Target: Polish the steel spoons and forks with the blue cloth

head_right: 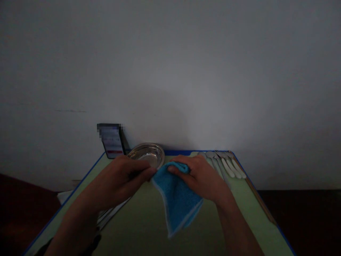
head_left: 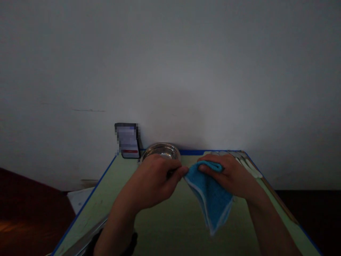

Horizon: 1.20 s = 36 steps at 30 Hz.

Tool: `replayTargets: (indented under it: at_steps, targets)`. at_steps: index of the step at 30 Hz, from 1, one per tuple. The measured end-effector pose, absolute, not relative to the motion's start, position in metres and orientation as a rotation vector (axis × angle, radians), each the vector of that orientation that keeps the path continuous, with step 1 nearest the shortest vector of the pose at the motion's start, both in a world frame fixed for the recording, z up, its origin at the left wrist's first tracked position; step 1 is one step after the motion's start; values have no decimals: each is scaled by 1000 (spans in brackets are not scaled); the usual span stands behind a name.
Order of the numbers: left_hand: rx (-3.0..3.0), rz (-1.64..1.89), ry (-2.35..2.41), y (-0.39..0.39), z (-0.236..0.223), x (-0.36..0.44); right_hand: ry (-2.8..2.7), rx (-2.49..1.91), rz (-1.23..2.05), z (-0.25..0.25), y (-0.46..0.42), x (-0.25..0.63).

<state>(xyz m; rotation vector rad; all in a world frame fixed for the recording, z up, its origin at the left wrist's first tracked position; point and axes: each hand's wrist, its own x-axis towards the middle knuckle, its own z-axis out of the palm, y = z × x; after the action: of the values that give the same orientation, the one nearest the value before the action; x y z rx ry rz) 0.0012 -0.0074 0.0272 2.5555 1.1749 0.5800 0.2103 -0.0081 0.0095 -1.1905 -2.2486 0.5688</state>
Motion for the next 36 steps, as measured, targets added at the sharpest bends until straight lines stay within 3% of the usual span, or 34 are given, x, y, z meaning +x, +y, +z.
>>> replayTargets:
  at_steps: [12,17,21,27,36]
  targets:
    - [2356,764,1184,-7,19,15,-1418,-1260,535,-11,-4,190]
    - [2347,708,1225,-1,21,7,-1523,-1062,926,-12,0,197]
    - [2406,529,1153,0,24,-4,-1919,-993,1169,-5,1,212]
    - [2547,278,1242,-4,23,-2,-2361,-1069,938,-2,2,216]
    - [2514,335,1203,-3,26,-7,-2432,-1176,622,-2,-2,205]
